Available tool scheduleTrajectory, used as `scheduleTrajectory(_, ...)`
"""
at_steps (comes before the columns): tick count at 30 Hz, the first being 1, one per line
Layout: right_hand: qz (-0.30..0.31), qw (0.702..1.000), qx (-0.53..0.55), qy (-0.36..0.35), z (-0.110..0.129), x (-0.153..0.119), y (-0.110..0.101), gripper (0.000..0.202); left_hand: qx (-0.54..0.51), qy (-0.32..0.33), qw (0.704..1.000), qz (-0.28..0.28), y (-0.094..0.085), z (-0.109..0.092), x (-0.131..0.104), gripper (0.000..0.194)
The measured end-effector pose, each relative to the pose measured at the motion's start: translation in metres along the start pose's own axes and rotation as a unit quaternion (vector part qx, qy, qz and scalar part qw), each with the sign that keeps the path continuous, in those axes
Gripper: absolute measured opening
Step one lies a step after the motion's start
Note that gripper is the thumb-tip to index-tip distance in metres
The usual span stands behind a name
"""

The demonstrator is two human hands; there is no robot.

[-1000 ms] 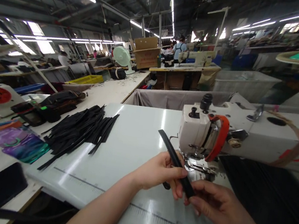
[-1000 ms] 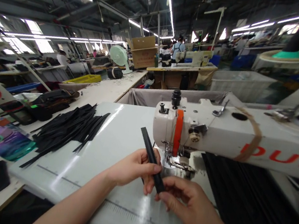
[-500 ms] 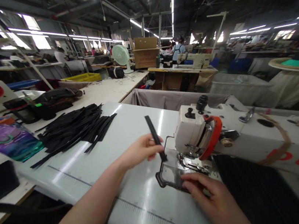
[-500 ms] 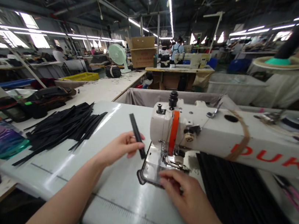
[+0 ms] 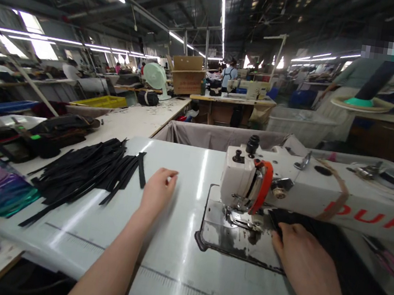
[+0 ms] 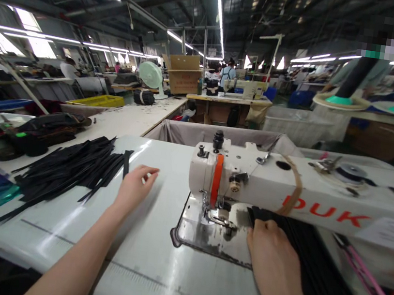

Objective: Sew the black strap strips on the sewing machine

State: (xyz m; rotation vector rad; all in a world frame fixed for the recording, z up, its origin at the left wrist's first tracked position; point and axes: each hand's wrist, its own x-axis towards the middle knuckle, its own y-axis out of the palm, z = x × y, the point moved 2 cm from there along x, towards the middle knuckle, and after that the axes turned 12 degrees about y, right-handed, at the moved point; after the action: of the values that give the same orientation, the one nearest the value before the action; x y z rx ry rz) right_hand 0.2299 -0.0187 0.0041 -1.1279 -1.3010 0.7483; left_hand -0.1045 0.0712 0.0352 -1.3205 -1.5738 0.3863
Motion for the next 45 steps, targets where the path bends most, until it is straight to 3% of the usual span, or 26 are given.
scheduleTrajectory(2, -0.031, 0.999, -0.006, -0.011, 0.001, 0.0, -0.004, 0.016, -0.143, 0.037, 0.988, 0.05, 0.019, -0.032, -0.007, 0.022)
scheduleTrajectory(3, -0.057, 0.998, 0.011, -0.019, 0.003, -0.001, -0.007, 0.015, -0.221, 0.034, 0.97, 0.101, 0.03, -0.046, -0.014, 0.024)
scheduleTrajectory(5, -0.097, 0.991, 0.077, -0.052, 0.009, -0.004, -0.014, 0.015, -0.366, 0.002, 0.903, 0.226, 0.05, -0.071, -0.03, 0.034)
scheduleTrajectory(7, -0.1, 0.975, 0.153, -0.124, 0.022, -0.01, -0.019, 0.018, -0.468, -0.019, 0.832, 0.297, 0.065, -0.089, -0.046, 0.039)
scheduleTrajectory(10, -0.078, 0.944, 0.235, -0.221, 0.042, -0.021, -0.023, 0.022, -0.529, -0.001, 0.783, 0.328, 0.078, -0.101, -0.061, 0.048)
scheduleTrajectory(13, -0.024, 0.92, 0.33, -0.21, 0.051, -0.024, -0.025, 0.022, -0.558, -0.005, 0.762, 0.329, 0.078, -0.101, -0.06, 0.042)
scheduleTrajectory(16, 0.063, 0.88, 0.433, -0.183, 0.05, -0.023, -0.031, 0.022, -0.581, -0.059, 0.744, 0.324, 0.068, -0.092, -0.049, 0.039)
scheduleTrajectory(19, 0.124, 0.829, 0.49, -0.242, 0.049, -0.025, -0.038, 0.03, -0.567, -0.08, 0.753, 0.325, 0.057, -0.081, -0.04, 0.038)
scheduleTrajectory(21, 0.127, 0.812, 0.477, -0.311, 0.051, -0.028, -0.038, 0.035, -0.531, -0.072, 0.775, 0.334, 0.056, -0.076, -0.038, 0.038)
scheduleTrajectory(24, 0.052, 0.831, 0.409, -0.373, 0.053, -0.03, -0.032, 0.037, -0.426, -0.031, 0.85, 0.308, 0.061, -0.075, -0.039, 0.034)
scheduleTrajectory(27, -0.029, 0.86, 0.349, -0.372, 0.053, -0.029, -0.027, 0.034, -0.281, 0.039, 0.935, 0.213, 0.063, -0.077, -0.039, 0.034)
scheduleTrajectory(30, -0.074, 0.874, 0.323, -0.356, 0.056, -0.028, -0.027, 0.033, -0.111, 0.101, 0.976, 0.157, 0.058, -0.076, -0.035, 0.032)
scheduleTrajectory(32, -0.102, 0.879, 0.312, -0.346, 0.059, -0.03, -0.026, 0.036, -0.015, 0.139, 0.975, 0.174, 0.053, -0.074, -0.032, 0.015)
scheduleTrajectory(34, -0.129, 0.886, 0.298, -0.331, 0.064, -0.032, -0.024, 0.039, 0.021, 0.175, 0.963, 0.205, 0.051, -0.072, -0.032, 0.016)
scheduleTrajectory(40, -0.18, 0.897, 0.251, -0.317, 0.072, -0.037, -0.018, 0.036, -0.105, 0.323, 0.915, 0.216, 0.062, -0.083, -0.042, 0.026)
scheduleTrajectory(45, -0.159, 0.911, 0.23, -0.301, 0.071, -0.035, -0.015, 0.036, -0.146, 0.316, 0.919, 0.186, 0.066, -0.084, -0.043, 0.02)
